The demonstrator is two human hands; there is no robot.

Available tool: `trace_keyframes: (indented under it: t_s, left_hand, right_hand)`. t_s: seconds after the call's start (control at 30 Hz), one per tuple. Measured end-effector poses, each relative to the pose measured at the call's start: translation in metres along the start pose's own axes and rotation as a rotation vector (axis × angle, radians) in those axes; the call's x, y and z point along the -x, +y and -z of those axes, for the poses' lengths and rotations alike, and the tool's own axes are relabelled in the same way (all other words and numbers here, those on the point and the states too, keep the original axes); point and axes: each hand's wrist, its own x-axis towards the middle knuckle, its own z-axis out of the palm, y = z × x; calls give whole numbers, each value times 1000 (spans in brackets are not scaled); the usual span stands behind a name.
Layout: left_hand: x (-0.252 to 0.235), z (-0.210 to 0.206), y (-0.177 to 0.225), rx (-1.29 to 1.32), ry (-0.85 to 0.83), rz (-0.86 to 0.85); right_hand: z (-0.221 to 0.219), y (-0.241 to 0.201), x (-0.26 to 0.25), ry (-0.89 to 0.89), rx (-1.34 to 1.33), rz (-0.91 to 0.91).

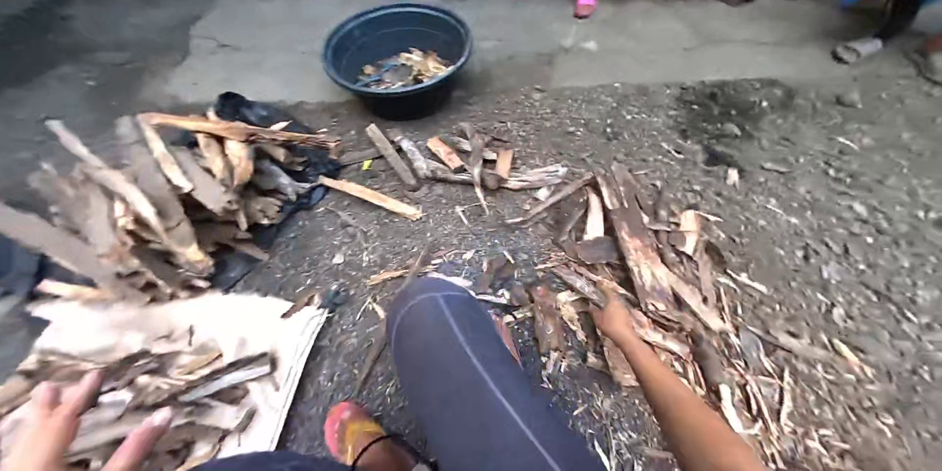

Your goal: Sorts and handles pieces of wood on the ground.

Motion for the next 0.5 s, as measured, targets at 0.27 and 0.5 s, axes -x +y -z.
trace_keyframes:
  t_s: [0.27, 0.5]
  left_hand:
    - [-75, -82, 68, -123, -361, -148]
    - [-91, -107, 49, -218, -513, -36]
  right_hand:
    - [28, 87, -53, 345, -62, -240]
    - [62, 117, -127, 238, -759, -197]
